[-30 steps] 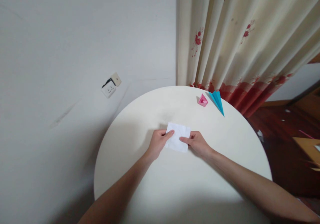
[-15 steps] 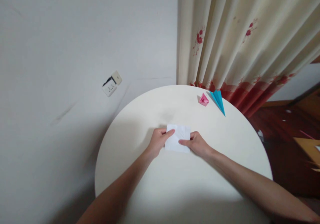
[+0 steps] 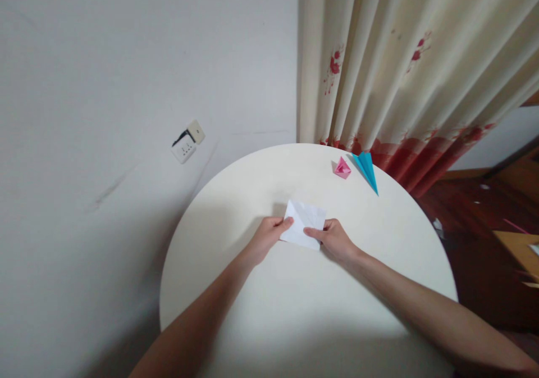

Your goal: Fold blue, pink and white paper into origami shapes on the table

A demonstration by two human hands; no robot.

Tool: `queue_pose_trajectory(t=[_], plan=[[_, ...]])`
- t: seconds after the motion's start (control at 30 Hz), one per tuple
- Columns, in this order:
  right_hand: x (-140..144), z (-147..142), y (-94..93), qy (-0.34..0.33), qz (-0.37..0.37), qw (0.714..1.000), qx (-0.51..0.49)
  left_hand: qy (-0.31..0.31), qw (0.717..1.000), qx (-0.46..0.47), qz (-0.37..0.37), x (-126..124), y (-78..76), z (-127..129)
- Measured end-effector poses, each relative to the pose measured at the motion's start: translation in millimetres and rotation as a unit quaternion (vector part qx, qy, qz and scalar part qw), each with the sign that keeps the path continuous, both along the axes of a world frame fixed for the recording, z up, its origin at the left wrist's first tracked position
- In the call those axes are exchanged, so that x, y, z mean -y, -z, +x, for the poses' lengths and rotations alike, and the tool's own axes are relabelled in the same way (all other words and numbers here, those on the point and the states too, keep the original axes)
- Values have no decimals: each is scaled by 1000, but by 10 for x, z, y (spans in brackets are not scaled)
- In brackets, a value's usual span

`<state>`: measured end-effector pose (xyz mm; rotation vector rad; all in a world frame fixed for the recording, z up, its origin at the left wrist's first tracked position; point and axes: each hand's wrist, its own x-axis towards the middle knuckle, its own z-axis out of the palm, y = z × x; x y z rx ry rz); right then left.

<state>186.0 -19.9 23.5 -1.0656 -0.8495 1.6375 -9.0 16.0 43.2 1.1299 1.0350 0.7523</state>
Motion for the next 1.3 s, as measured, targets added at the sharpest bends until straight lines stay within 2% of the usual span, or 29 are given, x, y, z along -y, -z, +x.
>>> queue_pose_trajectory(t=[0.2,0.3,0.43,0.5,0.57,0.73,0.83,0.9,0.97,1.1,1.3], plan=[[1,-2,-13,6,3,1000,-20,20,997,-67,40,41,-15,41],[-38,38,-47,44,5,999,-25,39,995,-81,36,33,-28,21],[-131,144,-81,102,6,994,31,54,994,-89,30,27,-19,5],[-171,201,-86,107,15,992,60,63,994,-91,26,20,-22,-8],[-197,257,-88,73,28,994,80,80,992,-95,21,10,-35,-33],[-199,357,-91,-112,49,983,140,187,969,-156,53,11,-75,-111],[-159,340,-91,-162,66,972,156,251,944,-198,86,47,-83,-106],[-120,290,-91,-167,70,971,154,271,936,-200,101,74,-78,-71],[-83,222,-89,-139,64,977,146,252,944,-180,116,95,-69,-20],[-42,101,-75,-72,57,988,124,162,967,-137,142,116,-52,79],[-81,108,-103,25,37,992,116,134,971,-135,143,51,-63,35]])
